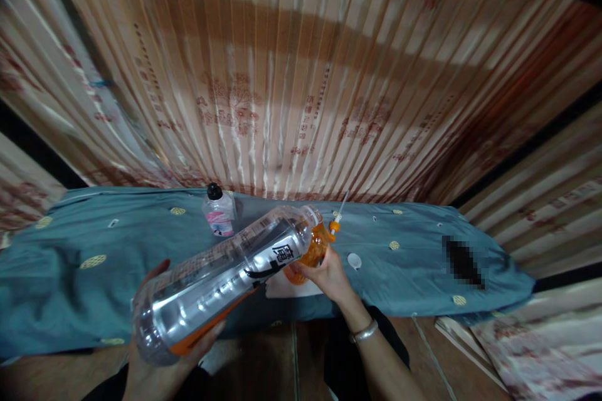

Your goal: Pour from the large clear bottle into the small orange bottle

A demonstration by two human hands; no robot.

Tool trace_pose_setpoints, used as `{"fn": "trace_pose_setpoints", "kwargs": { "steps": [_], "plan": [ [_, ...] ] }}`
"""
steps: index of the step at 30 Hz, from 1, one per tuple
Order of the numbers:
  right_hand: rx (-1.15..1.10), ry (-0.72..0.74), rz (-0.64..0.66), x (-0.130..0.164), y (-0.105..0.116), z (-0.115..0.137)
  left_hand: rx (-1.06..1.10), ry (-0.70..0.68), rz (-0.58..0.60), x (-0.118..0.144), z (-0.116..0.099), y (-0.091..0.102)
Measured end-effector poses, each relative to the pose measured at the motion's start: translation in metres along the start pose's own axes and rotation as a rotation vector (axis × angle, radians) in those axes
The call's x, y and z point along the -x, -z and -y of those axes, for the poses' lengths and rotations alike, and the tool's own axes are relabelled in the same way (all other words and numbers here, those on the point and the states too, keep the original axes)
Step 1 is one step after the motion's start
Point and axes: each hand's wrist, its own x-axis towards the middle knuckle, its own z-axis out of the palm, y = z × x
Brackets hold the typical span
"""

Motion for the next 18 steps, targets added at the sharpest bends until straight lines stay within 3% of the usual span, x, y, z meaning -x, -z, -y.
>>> {"fn": "trace_pose_setpoints", "kwargs": {
  "steps": [7,13,18],
  "plan": [
    [-0.032,0.012,0.003,0.0,0.0,-0.003,-0.053,-0.04,0.047,-0.007,0.006,0.011],
    [-0.001,0.004,0.023,-0.001,0.001,-0.003,0.095,0.173,-0.016,-0.002,-0.006,-0.001],
    [0.007,0.015,0.024,0.0,0.001,-0.001,0.111,0.166,0.002,-0.001,-0.008,-0.001]
  ]
}}
